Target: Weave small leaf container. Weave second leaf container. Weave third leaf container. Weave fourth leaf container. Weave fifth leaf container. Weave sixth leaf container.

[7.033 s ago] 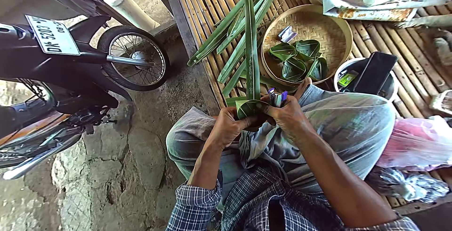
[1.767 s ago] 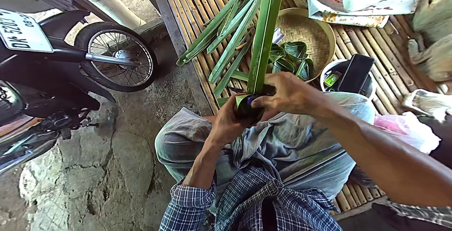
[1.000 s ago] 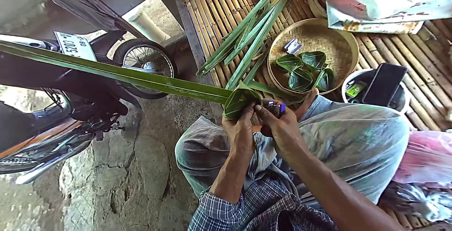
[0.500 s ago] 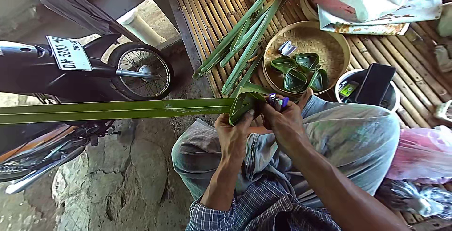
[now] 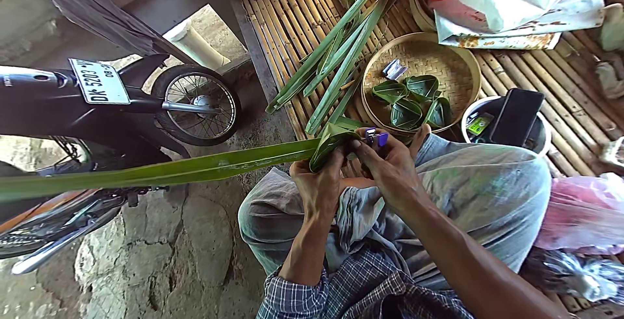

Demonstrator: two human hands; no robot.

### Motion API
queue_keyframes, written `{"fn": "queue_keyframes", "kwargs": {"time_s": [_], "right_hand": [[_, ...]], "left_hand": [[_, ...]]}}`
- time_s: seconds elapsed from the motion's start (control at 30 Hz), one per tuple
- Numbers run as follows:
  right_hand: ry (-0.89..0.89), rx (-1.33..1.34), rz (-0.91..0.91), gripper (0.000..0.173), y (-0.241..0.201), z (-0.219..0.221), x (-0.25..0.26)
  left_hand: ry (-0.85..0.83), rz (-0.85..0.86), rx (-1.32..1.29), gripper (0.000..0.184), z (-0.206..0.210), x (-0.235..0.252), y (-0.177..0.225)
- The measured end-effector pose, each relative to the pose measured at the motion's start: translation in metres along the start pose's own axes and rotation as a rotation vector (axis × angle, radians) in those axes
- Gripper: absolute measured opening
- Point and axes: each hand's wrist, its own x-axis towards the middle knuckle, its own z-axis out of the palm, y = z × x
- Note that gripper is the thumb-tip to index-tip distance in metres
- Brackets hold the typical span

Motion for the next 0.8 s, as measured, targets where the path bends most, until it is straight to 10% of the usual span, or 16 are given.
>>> {"fn": "queue_keyframes", "kwargs": {"time_s": [0.3,0.8], "right_hand": [[-0.300,0.059,0.126,0.038,0.000,-0.004,-0.021],[-0.032,0.259,0.239,0.030,-0.016,0.011,-0.024]], "left_hand": [[0.060,0.060,-0.024,0.014,-0.007,0.006,0.004],[0.058,0.276,0.170,0.027,-0.004,-0.003,0.003]]}}
